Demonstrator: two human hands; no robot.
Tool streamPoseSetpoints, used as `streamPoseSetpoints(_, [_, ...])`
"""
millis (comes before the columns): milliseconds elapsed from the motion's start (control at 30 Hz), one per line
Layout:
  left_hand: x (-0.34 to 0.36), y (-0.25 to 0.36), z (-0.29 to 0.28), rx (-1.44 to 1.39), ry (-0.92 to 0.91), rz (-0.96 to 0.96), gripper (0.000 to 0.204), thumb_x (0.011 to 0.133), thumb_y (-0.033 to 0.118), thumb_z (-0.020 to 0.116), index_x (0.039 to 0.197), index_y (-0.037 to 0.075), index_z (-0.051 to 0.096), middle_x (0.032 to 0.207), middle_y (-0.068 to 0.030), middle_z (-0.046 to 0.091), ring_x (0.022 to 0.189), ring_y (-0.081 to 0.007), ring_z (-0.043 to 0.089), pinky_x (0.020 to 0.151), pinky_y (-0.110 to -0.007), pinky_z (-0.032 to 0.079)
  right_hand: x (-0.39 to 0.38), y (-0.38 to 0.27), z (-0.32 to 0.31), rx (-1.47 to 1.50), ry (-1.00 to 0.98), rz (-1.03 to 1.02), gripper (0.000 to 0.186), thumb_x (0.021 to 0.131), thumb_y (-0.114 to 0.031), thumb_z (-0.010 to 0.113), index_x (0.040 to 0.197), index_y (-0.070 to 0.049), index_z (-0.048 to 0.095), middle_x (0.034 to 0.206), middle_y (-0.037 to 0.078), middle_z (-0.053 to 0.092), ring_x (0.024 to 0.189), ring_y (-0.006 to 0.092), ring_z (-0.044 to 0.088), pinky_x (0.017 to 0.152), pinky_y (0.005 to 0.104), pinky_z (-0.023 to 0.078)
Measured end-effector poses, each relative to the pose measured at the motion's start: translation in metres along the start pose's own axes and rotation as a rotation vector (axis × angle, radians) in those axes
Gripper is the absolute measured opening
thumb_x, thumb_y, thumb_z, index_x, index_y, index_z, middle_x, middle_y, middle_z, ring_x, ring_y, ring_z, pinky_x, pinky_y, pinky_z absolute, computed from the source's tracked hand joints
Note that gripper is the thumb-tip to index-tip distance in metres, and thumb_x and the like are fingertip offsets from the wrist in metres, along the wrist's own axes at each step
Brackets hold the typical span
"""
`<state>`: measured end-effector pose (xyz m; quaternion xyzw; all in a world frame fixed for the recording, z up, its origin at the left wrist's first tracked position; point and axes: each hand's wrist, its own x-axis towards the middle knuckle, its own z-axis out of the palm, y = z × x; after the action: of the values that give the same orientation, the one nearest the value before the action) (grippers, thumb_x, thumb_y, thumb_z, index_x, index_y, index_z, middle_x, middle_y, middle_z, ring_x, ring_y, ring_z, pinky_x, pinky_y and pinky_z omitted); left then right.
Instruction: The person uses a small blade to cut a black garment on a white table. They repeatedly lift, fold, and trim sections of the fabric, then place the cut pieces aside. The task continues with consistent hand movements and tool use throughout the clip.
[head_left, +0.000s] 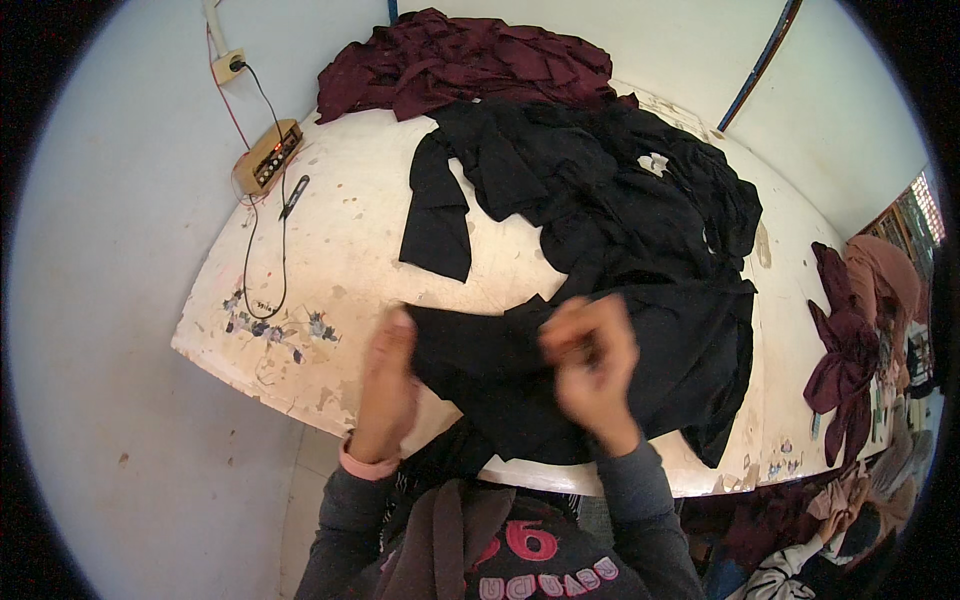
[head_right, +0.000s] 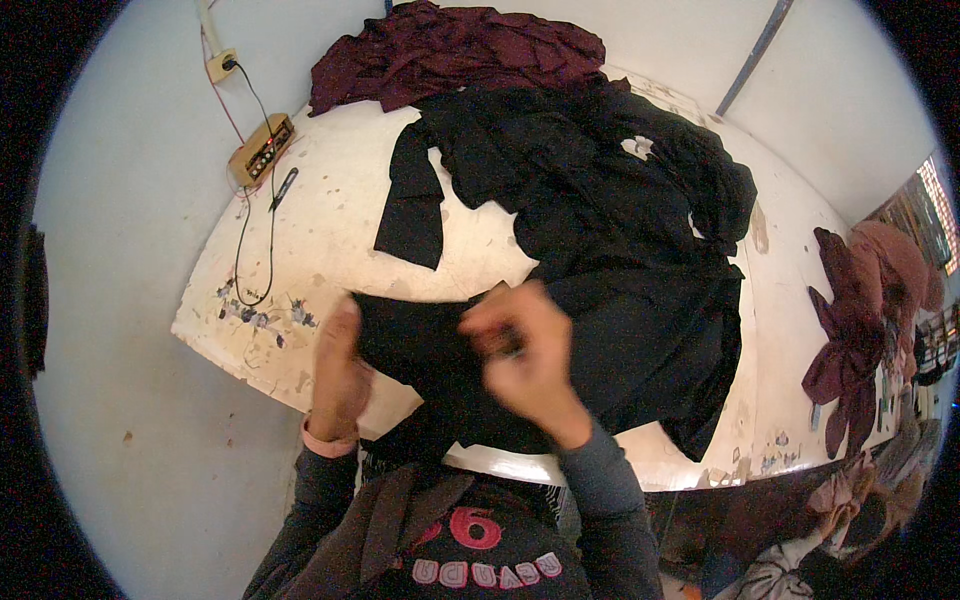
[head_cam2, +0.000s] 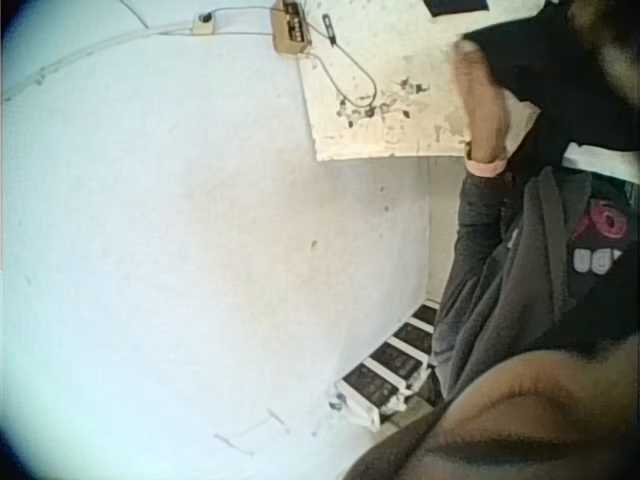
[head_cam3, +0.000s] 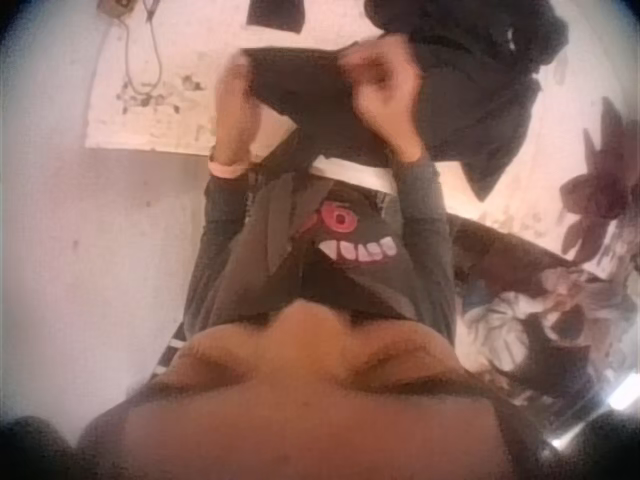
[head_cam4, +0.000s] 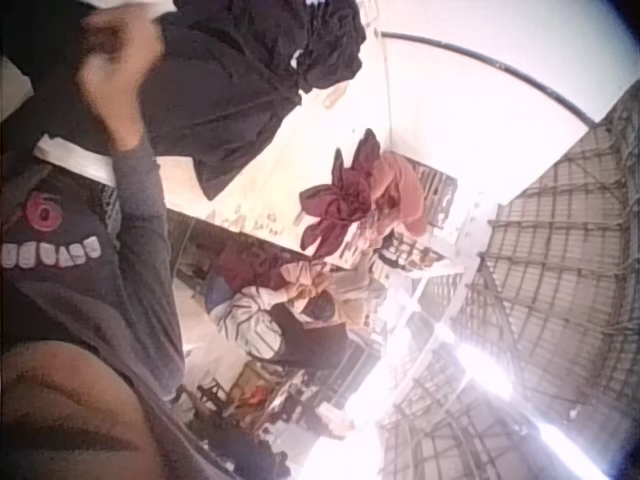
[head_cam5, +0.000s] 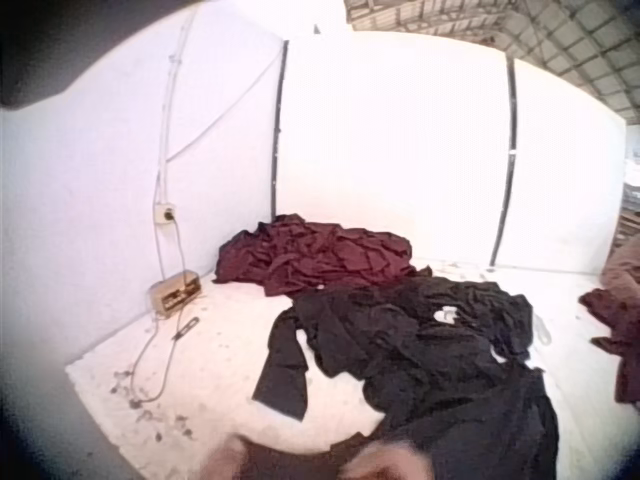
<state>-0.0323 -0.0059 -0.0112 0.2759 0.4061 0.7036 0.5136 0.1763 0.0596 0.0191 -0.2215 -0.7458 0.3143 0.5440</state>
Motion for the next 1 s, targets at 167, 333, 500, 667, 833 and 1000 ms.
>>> streamPoseSetpoints(167, [0.003,0.024,-0.009,0.459,0.109,0.182,0.029,0.111,0.030,0.048,0.116,0.004,0.058,0.085,0.0057,0.053,0.075,-0.0024,0.046,0.066,-0.020,0.037,0.018,0.004,-0.033,0.097,0.260,0.075,0.010,0.099,-0.008,0.065,0.105,-0.003,0.058,0.084,0.006,0.064,0.071,0.0100,0.059,0.064,0.0225,0.046])
streamPoseSetpoints(333, [-0.007,0.013,0.028,0.521,-0.264,0.176,0.018,0.097,0.014,0.071,0.108,0.002,0.063,0.083,0.0004,0.067,0.078,-0.0046,0.058,0.069,-0.020,0.044,0.021,-0.006,0.002,-0.054,-0.197,0.280,0.022,0.083,-0.008,0.082,0.103,-0.005,0.073,0.089,0.002,0.074,0.076,0.0063,0.062,0.065,0.0221,0.046])
streamPoseSetpoints(500, [0.001,0.013,0.008,0.562,-0.380,0.051,0.032,0.083,0.020,0.087,0.101,0.005,0.066,0.079,0.0026,0.067,0.069,-0.0052,0.054,0.066,-0.022,0.041,0.032,0.000,-0.023,0.126,0.029,0.457,0.009,0.092,-0.011,0.076,0.096,-0.003,0.073,0.083,-0.005,0.067,0.071,0.0019,0.053,0.065,0.0202,0.041])
streamPoseSetpoints(667, [0.004,-0.009,-0.011,0.448,-0.346,0.076,0.030,0.081,0.017,0.089,0.097,0.003,0.067,0.087,-0.0016,0.071,0.079,-0.0080,0.063,0.072,-0.024,0.049,0.027,0.008,-0.031,0.097,0.080,0.447,0.011,0.093,-0.014,0.075,0.096,-0.003,0.073,0.085,-0.005,0.067,0.074,0.0022,0.054,0.067,0.0204,0.041])
streamPoseSetpoints(833, [-0.013,-0.002,0.038,0.153,-0.138,0.003,0.021,0.083,0.014,0.086,0.091,0.003,0.069,0.082,-0.0007,0.070,0.072,-0.0065,0.062,0.066,-0.021,0.048,0.018,0.002,-0.027,0.162,0.037,0.519,0.012,0.091,-0.013,0.077,0.097,-0.003,0.072,0.088,-0.003,0.069,0.078,0.0046,0.058,0.071,0.0225,0.045])
streamPoseSetpoints(1000, [-0.010,-0.010,0.035,0.074,-0.052,-0.120,0.016,0.084,0.009,0.084,0.080,0.003,0.070,0.076,-0.0007,0.069,0.064,-0.0059,0.060,0.060,-0.020,0.046,0.016,-0.001,-0.021,-0.188,-0.026,0.366,0.022,0.086,-0.013,0.081,0.105,-0.004,0.073,0.101,0.004,0.065,0.088,0.0123,0.064,0.079,0.0272,0.051])
